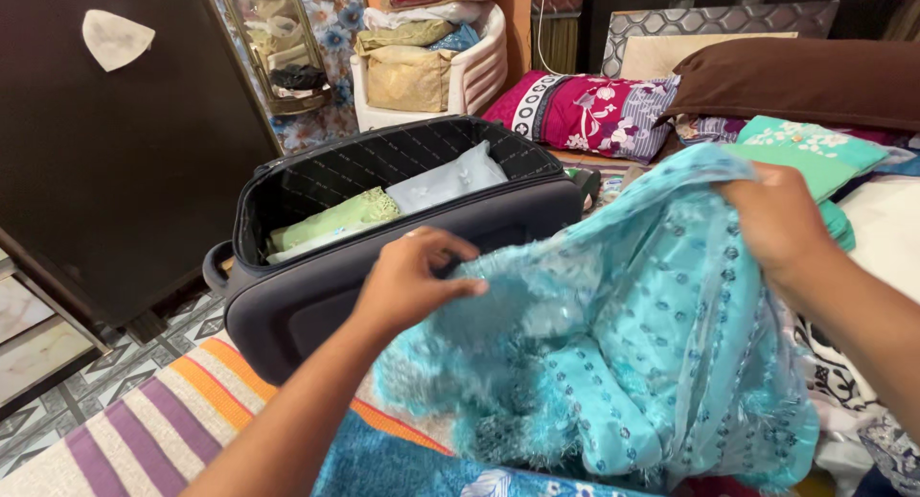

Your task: The person folds and places several garments into an open suitcase on the floor. They handle a light green dress, a white embroidered top, and a blue sequined dress, folding each before placing them inside.

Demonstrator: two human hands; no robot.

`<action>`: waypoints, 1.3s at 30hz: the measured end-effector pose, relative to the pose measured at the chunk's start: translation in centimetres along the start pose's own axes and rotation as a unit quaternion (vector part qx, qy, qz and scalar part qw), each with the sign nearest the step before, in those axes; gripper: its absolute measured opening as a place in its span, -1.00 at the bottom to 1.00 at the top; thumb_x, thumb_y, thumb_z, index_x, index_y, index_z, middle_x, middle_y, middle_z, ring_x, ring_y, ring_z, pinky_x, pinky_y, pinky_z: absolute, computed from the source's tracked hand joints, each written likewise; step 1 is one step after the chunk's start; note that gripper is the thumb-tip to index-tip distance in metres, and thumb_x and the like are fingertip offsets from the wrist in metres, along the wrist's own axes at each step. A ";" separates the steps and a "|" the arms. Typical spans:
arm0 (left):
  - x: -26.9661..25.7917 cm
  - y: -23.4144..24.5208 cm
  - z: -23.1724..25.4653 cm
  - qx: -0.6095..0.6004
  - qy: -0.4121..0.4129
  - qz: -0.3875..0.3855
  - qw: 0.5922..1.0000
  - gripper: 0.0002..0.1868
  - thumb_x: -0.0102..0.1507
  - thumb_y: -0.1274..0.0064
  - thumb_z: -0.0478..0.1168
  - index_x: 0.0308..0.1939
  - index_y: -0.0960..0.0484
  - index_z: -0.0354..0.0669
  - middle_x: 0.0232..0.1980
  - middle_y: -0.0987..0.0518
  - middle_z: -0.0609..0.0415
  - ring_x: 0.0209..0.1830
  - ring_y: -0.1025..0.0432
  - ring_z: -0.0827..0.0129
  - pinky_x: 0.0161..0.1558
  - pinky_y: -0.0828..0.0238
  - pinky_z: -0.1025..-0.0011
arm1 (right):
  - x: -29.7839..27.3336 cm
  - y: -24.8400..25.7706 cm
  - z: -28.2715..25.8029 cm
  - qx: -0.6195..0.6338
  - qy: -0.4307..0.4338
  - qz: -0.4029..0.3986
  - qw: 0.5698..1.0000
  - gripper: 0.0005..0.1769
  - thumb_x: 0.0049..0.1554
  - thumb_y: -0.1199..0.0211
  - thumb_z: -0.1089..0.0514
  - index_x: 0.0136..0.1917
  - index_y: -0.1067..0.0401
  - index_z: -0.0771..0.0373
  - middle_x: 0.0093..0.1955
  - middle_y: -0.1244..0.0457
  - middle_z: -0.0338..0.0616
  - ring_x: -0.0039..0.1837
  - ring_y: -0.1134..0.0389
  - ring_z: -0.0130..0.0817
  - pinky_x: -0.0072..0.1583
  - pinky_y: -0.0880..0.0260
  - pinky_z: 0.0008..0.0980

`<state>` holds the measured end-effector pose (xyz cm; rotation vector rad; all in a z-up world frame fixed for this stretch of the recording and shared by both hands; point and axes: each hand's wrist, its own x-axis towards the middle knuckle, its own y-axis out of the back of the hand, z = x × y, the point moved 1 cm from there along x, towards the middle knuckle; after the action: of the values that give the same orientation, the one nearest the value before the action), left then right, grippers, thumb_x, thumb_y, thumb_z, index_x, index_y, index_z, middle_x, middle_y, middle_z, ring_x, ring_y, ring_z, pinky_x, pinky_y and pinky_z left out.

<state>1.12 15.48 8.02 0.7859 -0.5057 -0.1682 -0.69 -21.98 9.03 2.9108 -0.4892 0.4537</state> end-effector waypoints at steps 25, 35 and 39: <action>7.7 1.2 4.8 -0.011 -0.113 0.341 0.933 -0.73 0.09 -0.26 -0.23 -0.16 -0.60 -0.16 -0.28 -0.67 -0.14 -0.20 -0.57 0.02 -0.14 -0.47 0.22 | -4.4 4.8 7.5 -0.594 0.100 0.118 0.790 -0.43 -0.04 -0.41 -0.08 0.25 -0.51 0.00 0.06 -0.42 -0.14 0.09 -0.42 -0.02 0.07 -0.41 -0.10; 5.8 0.7 -1.5 -0.124 -0.024 -0.131 0.983 -0.61 -0.04 -0.28 -0.25 -0.12 -0.74 -0.17 -0.23 -0.73 0.08 -0.23 -0.58 0.44 -0.07 -0.50 0.41 | 1.8 10.8 15.8 -0.441 -0.064 -0.244 0.862 -0.51 -0.24 -0.69 -0.14 -0.03 -0.72 -0.02 -0.13 -0.47 -0.22 -0.06 -0.53 -0.26 0.08 -0.52 -0.28; 4.1 2.3 -1.6 0.226 0.001 -0.094 0.970 -0.63 -0.03 -0.38 -0.16 -0.13 -0.76 0.05 -0.25 -0.70 -0.09 -0.19 -0.58 0.06 -0.11 -0.47 0.18 | 3.3 11.0 9.2 -0.627 0.045 -0.036 0.777 -0.57 -0.06 -0.49 0.03 0.13 -0.64 -0.10 -0.11 -0.47 -0.12 -0.03 -0.52 -0.15 0.05 -0.49 -0.17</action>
<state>5.35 16.77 10.29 1.2805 -0.4740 -0.2312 1.02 -35.06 2.55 1.5820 -0.4113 0.1253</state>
